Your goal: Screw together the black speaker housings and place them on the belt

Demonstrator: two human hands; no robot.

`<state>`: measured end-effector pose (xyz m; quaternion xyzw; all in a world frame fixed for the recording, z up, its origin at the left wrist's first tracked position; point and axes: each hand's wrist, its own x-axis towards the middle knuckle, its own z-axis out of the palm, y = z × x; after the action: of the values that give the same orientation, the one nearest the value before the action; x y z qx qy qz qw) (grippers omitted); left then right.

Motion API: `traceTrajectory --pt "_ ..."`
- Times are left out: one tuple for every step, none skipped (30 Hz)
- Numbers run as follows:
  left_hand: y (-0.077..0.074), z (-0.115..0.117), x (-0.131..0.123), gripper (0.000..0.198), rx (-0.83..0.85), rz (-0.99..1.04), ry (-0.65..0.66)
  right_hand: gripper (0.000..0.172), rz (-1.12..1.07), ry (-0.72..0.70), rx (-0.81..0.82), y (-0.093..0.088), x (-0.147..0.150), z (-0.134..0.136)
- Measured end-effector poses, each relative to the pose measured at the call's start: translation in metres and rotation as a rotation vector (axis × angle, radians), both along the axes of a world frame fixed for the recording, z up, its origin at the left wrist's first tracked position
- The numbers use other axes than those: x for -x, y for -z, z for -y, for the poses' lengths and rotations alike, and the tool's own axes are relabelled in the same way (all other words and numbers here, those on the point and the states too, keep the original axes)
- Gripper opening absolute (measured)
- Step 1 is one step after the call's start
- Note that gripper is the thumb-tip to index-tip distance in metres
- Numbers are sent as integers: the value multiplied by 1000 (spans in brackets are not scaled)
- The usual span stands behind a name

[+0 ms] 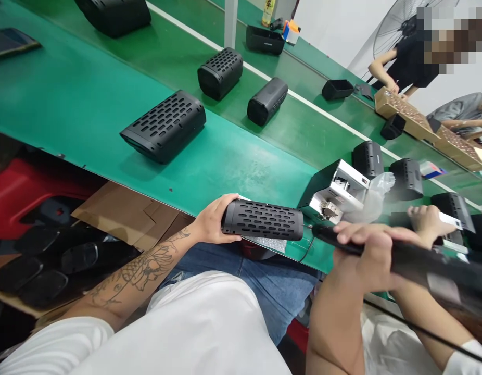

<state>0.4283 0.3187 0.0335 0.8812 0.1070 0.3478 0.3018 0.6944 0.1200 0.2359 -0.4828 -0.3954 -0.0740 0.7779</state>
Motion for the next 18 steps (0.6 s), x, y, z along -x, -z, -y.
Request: traceTrajectory --pt "1 0 0 123 2 -4 2 41 73 -158 19 -4 21 6" --pt "2 0 -1 125 4 -7 4 38 159 -324 53 -7 41 10" --pt "3 0 -1 126 6 -10 3 36 170 -378 100 -9 60 11" --pt "3 0 -1 127 6 -8 1 32 166 -435 154 -11 78 10" --pt "4 1 -2 127 6 -5 -1 29 168 -489 187 -11 93 7" --pt "4 1 -2 127 12 -2 -1 26 171 -546 203 -11 104 1" --pt "4 2 -3 127 20 3 -3 23 179 -610 205 -9 113 -7" --pt "3 3 -3 126 28 9 -4 20 192 -674 192 -7 119 -17" --pt "3 3 -4 125 34 16 -3 18 201 -729 176 -4 123 -26" --pt "3 4 -4 124 39 23 -4 17 208 -770 163 -1 126 -35" --pt "3 5 -5 124 42 28 -6 16 214 -795 160 2 127 -44" --pt "3 5 -6 123 45 31 -8 16 221 -804 162 4 128 -50" --pt "3 6 -6 123 53 32 -10 16 229 -807 168 6 129 -56" --pt "3 7 -7 123 66 26 -10 17 232 -804 176 8 129 -59" --pt "2 7 -7 124 84 20 -9 17 233 -804 190 9 130 -62" --pt "1 7 -8 124 103 15 -4 18 230 -809 202 10 130 -63" --pt "0 8 -8 124 120 13 3 18 226 -818 210 11 130 -63" --pt "-2 8 -8 124 139 14 11 19 221 -827 223 11 131 -63"
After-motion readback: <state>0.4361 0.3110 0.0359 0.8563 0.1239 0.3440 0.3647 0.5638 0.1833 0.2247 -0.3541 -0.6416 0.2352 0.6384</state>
